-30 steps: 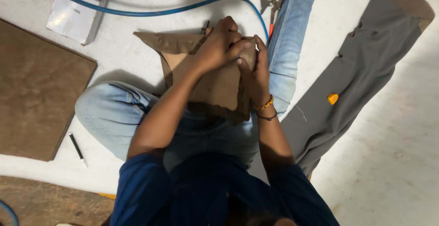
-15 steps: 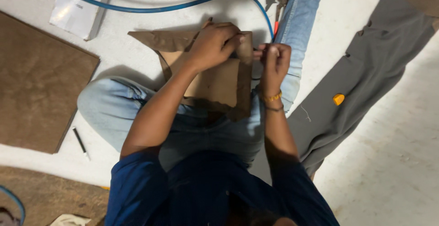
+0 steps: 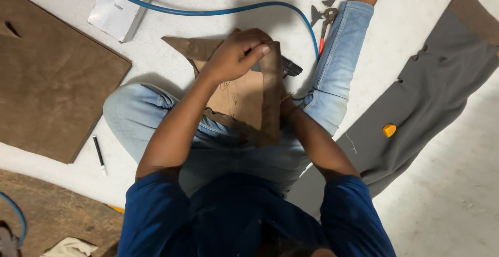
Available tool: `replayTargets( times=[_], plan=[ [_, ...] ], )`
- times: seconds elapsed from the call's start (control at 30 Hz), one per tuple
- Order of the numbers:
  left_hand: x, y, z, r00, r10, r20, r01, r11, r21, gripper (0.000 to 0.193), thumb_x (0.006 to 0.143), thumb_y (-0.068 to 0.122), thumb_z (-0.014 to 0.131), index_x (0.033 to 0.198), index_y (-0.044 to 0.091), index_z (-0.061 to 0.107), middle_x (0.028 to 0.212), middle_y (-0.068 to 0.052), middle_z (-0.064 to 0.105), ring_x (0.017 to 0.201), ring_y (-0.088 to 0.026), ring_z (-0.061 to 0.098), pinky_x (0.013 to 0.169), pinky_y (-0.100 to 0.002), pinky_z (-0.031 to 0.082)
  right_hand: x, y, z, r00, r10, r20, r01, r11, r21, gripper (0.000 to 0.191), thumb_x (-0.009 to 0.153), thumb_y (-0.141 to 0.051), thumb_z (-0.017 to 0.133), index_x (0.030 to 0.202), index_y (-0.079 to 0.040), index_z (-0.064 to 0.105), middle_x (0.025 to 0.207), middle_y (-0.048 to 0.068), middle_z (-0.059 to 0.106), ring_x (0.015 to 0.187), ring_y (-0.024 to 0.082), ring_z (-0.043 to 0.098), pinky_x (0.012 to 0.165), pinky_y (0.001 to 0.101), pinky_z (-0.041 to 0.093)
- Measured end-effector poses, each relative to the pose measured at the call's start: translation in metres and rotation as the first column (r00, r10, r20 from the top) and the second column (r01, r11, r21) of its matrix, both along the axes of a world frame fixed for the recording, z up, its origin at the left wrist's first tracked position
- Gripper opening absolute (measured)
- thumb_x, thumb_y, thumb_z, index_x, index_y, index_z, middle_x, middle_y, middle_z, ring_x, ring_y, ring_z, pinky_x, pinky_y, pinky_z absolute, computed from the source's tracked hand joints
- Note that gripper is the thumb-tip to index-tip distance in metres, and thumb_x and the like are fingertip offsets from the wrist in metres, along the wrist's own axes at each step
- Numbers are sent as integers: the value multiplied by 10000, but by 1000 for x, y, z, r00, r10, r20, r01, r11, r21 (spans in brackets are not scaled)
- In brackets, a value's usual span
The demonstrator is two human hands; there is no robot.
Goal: The person sits on the floor and stretches a brown fabric cover over a board, folding the edges over the back. They use a pneumatic nail gun to fasten the fabric in place along the edges, then place a plywood panel on top of the covered board.
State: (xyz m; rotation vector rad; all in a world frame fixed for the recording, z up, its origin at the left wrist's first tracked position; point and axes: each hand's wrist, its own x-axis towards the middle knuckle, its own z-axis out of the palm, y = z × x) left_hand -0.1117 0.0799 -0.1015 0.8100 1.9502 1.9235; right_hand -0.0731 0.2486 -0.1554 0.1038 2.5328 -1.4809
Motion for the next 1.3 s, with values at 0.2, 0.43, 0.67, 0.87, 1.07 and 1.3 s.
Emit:
replayTargets(
  times=[0.2, 0.43, 0.67, 0.87, 1.07, 1.3],
  plan=[
    [-4, -18, -1, 999, 37, -23, -38, 999, -16, 274, 1084, 260, 585, 1107, 7, 687, 964, -115, 687, 838, -281, 641, 828, -409, 502, 31, 12, -7, 994, -7, 112, 11, 999, -32, 426, 1011, -234, 653, 1357, -2, 568, 1297, 105, 662, 1156, 188, 663, 986, 307, 521],
    [-8, 2, -15, 974, 91, -207, -93, 996, -3, 219, 1061, 241, 622, 1009, 45, 704, 938, -131, 699, 801, -356, 659, 733, -455, 518, -6, 107, 56, 953, -256, -159, 252, 967, -49, 312, 972, -88, 816, 1207, 6, 634, 1089, 40, 685, 969, 138, 665, 839, 305, 584],
    [6, 60, -34, 969, 87, -230, -100, 994, -47, 200, 946, 250, 688, 843, 79, 702, 851, -78, 682, 764, -332, 669, 640, -430, 519, 63, 183, 297, 968, -203, -149, 242, 916, 321, 278, 979, -10, 819, 1194, 7, 642, 1149, 85, 700, 1005, 194, 664, 925, 304, 549],
    [24, 70, -25, 928, 287, -237, -259, 955, 144, 191, 930, 211, 702, 800, 73, 686, 860, -55, 699, 749, -263, 681, 687, -394, 528, 81, 150, 337, 955, 259, 148, -267, 522, 810, 513, 774, -245, 800, 1212, -16, 661, 956, 177, 684, 854, 340, 687, 764, 392, 537],
    [55, 92, -10, 931, 183, -315, -179, 983, 43, 78, 879, 249, 753, 866, 181, 789, 814, -2, 698, 724, -208, 676, 656, -372, 506, 98, 123, 286, 926, 321, 200, -363, 607, 707, 456, 747, -245, 844, 1146, -61, 724, 983, 145, 723, 884, 329, 709, 783, 387, 564],
    [60, 98, -11, 962, 62, -268, -86, 993, -80, 107, 882, 250, 773, 824, 160, 768, 833, 5, 695, 740, -218, 678, 702, -409, 497, 99, 118, 284, 914, 326, 240, -392, 566, 725, 378, 732, -229, 847, 1046, -52, 733, 929, 117, 732, 852, 303, 717, 764, 375, 571]
  ],
)
